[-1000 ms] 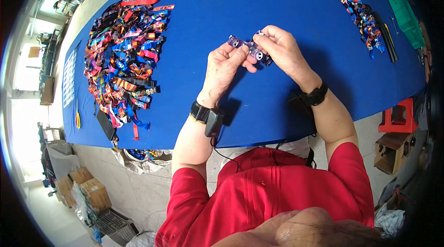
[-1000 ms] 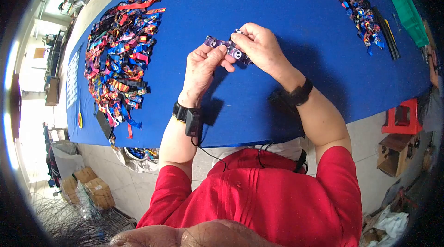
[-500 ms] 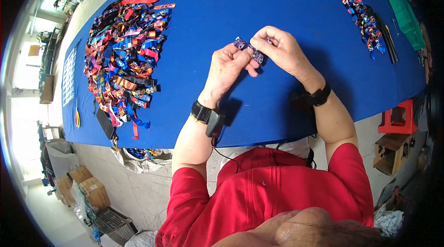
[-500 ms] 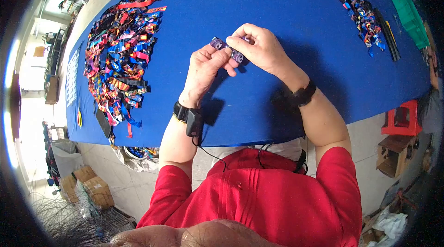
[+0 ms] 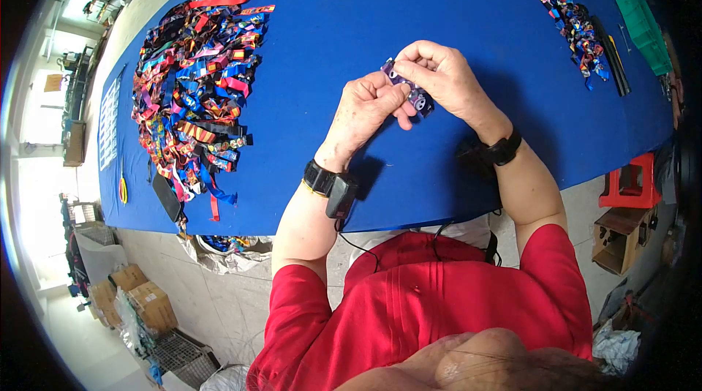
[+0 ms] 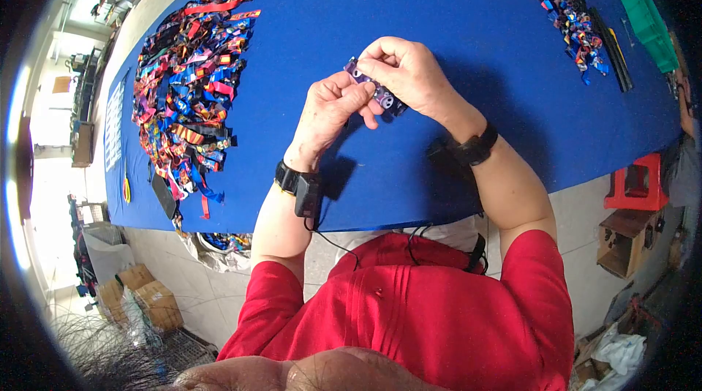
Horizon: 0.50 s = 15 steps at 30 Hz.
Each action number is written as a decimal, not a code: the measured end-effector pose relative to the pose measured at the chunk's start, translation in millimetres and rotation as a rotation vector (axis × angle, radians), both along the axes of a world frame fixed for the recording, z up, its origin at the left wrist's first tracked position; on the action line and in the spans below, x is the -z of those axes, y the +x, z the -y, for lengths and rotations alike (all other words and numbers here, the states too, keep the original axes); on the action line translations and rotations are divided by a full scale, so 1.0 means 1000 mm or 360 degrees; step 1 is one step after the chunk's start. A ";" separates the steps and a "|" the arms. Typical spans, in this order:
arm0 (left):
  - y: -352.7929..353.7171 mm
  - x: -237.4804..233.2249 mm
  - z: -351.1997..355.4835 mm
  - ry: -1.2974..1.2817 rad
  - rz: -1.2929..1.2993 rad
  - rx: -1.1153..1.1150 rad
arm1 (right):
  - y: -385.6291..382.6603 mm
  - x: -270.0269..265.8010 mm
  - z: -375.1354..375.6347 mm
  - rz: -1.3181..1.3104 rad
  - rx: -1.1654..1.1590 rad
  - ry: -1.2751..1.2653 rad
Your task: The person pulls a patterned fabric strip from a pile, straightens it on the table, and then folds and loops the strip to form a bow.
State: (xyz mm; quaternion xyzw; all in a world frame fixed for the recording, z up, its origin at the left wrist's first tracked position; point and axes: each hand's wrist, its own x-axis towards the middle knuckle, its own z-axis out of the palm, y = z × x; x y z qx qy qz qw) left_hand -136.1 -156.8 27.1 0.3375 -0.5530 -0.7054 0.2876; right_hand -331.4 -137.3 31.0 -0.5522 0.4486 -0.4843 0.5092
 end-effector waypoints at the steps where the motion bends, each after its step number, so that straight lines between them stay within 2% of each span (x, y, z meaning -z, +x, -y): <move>1: 0.000 -0.001 0.000 -0.0004 0.0002 -0.0027 | -0.001 0.001 0.001 0.0014 0.0027 -0.0020; 4: 0.000 -0.001 0.002 -0.0031 -0.0013 -0.0109 | -0.004 0.006 0.005 -0.0025 0.0143 -0.0137; 10: 0.001 0.000 0.004 -0.0104 -0.0051 -0.0227 | -0.007 -0.007 0.000 -0.0138 -0.0005 0.0020; 15: 0.000 0.006 0.006 -0.0162 -0.0034 -0.0239 | -0.008 -0.001 0.000 -0.0299 0.0044 0.0003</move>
